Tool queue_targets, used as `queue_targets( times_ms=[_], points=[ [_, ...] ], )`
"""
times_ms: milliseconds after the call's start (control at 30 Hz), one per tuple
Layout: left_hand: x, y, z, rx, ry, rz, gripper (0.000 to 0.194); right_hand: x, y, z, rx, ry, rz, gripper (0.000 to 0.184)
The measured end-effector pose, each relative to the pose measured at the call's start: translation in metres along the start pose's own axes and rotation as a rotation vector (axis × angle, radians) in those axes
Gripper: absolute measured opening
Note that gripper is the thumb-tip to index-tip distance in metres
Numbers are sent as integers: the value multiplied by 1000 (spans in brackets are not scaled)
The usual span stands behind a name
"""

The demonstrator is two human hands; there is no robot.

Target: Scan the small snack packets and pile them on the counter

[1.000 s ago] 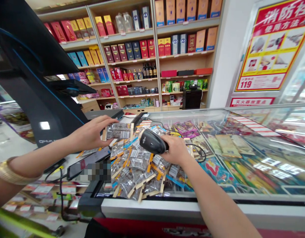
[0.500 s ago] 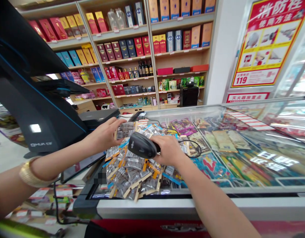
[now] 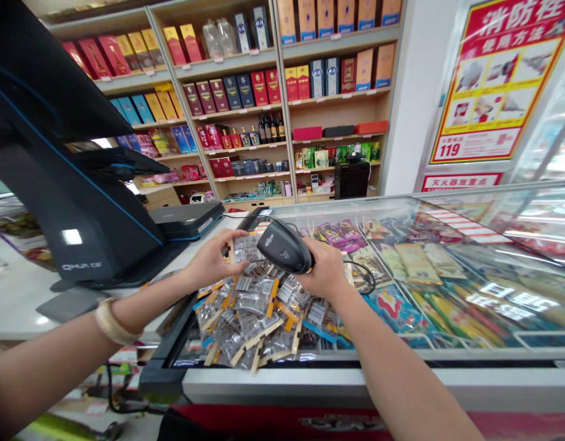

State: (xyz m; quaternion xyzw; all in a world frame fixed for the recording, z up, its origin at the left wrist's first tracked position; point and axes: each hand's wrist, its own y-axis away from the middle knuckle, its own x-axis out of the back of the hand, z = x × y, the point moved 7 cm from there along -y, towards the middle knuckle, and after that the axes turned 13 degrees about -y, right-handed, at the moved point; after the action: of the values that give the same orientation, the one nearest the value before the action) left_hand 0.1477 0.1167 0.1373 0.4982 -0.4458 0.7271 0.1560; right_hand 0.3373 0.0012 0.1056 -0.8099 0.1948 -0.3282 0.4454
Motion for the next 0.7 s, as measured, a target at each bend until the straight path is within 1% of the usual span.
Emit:
queue_targets(
  times_ms=[67,133,200,233,300,367,433,500,567,600,700],
  points=[
    [-19,4,1,-46,51,-21,53,2,1,4,-16,23,18,32],
    [-36,8,3,-97,74,-80,53,1,1,7,-15,38,20,32],
    [-46,12,3,-119,81,-136,56,0,2,8,-5,45,8,33],
    [-48,14,2,-118,83,-149,58,-1,2,8,2,47,4,34],
    [-43,18,0,-108,92,-139,63,-1,3,8,14,50,1,37],
    [-33,22,-5,-90,100,-102,63,-1,4,8,13,55,3,38],
    [-22,27,-18,-52,92,-76,61,0,5,10,-1,62,-5,37],
    [-10,32,-44,16,50,-90,63,-1,6,12,-19,73,-22,35],
    [1,40,-84,117,-28,-151,69,-2,7,14,-21,80,-32,35],
    [6,45,-107,173,-70,-202,72,-3,8,14,-16,80,-33,36],
    [16,67,-172,323,-144,-450,81,-5,9,14,14,68,-34,38]
  ],
)
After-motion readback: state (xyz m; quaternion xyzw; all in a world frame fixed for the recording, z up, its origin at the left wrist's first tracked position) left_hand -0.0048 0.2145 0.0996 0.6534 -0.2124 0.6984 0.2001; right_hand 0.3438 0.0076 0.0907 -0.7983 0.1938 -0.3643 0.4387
